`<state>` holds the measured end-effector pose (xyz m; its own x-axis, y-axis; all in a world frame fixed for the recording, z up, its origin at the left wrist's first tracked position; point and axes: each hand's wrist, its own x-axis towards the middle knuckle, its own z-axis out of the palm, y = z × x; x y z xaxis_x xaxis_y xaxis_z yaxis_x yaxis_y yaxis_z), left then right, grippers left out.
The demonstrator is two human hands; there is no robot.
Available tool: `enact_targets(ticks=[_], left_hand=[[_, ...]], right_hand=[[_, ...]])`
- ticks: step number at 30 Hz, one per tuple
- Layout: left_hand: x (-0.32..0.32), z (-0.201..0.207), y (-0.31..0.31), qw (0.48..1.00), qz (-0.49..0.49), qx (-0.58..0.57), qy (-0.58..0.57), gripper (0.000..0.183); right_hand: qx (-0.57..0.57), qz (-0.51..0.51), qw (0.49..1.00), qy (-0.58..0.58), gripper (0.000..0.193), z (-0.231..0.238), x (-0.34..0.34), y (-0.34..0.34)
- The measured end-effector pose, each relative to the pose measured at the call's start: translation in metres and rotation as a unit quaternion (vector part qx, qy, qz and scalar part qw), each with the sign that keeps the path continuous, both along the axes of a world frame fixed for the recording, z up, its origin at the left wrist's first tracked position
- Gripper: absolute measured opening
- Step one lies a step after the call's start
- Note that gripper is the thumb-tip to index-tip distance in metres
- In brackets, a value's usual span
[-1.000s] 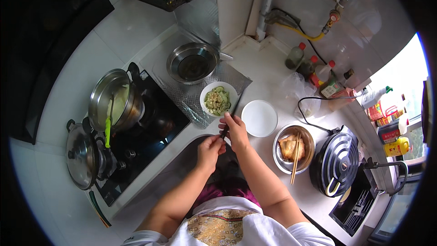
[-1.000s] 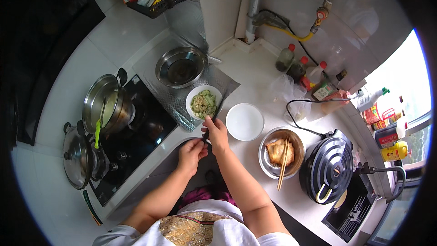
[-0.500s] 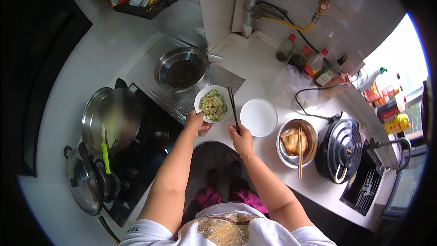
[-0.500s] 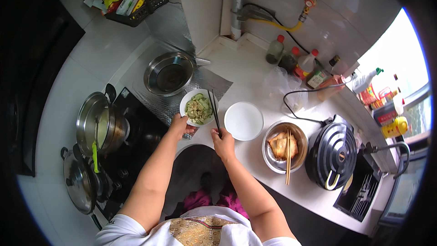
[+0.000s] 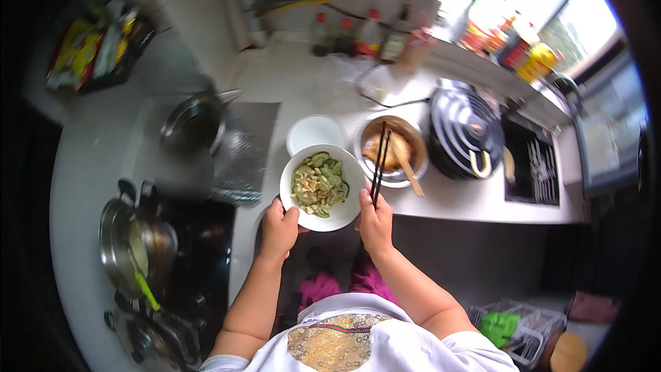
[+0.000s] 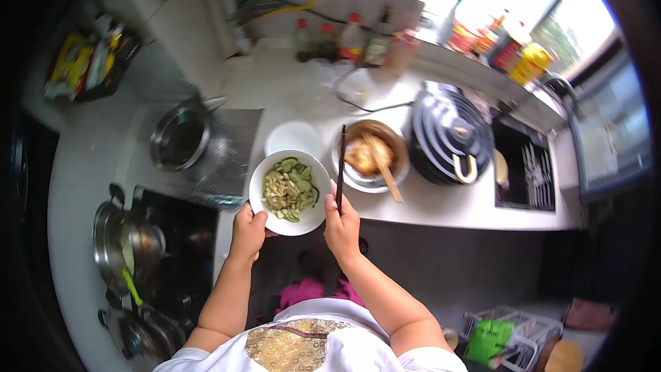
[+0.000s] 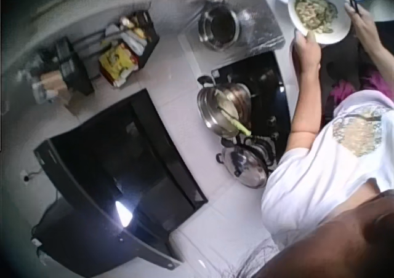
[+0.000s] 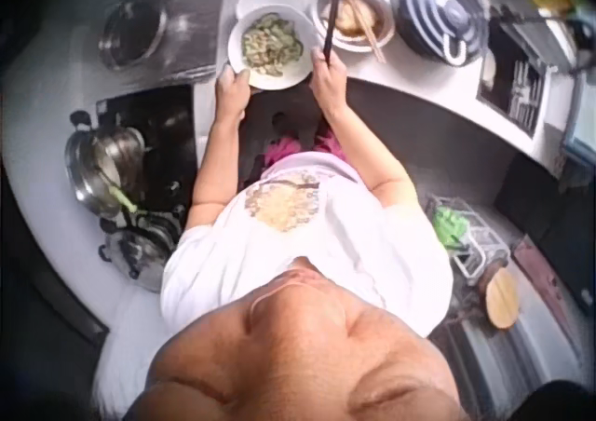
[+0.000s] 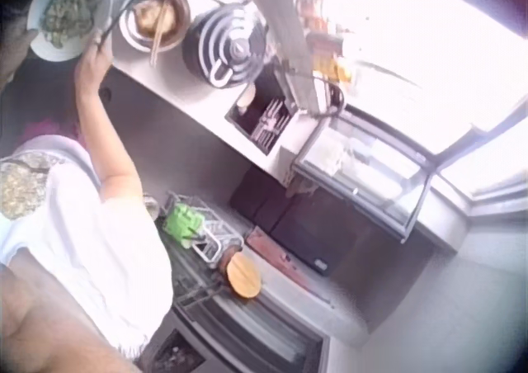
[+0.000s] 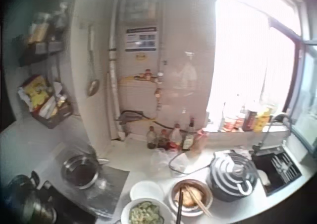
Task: The person organizes condiment bottles on a kitchen counter and then washes a bowl and chopsticks in a sink using a sponge and running water.
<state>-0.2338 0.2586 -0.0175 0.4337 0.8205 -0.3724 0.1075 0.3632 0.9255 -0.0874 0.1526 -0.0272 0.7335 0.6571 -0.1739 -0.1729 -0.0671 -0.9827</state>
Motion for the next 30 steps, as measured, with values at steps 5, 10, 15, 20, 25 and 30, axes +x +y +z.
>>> enact_targets(ticks=[5,10,15,20,25,30], left_hand=[[0.105,0.017,-0.067,0.983,-0.167,0.049,-0.060,0.030],[0.230,0.031,-0.168,0.941,-0.320,0.067,-0.090,0.039],[0.358,-0.002,-0.267,0.948,-0.296,0.095,-0.065,0.039],[0.454,-0.034,-0.329,0.949,-0.301,0.099,-0.006,0.040],[0.516,-0.022,-0.359,0.914,-0.310,0.261,-0.032,0.042],[0.594,-0.051,-0.347,0.912,-0.350,0.205,0.057,0.040]], right_hand=[[0.055,-0.189,0.980,0.031,0.041,0.033,0.066,-0.099],[0.064,-0.359,0.931,-0.019,0.036,0.040,0.156,-0.211],[0.023,-0.425,0.904,-0.050,0.032,0.007,0.268,-0.299],[-0.119,-0.392,0.912,0.012,0.030,-0.016,0.361,-0.366],[-0.001,-0.454,0.878,-0.152,0.035,-0.046,0.425,-0.392],[-0.021,-0.429,0.903,0.000,0.035,-0.067,0.488,-0.391]])
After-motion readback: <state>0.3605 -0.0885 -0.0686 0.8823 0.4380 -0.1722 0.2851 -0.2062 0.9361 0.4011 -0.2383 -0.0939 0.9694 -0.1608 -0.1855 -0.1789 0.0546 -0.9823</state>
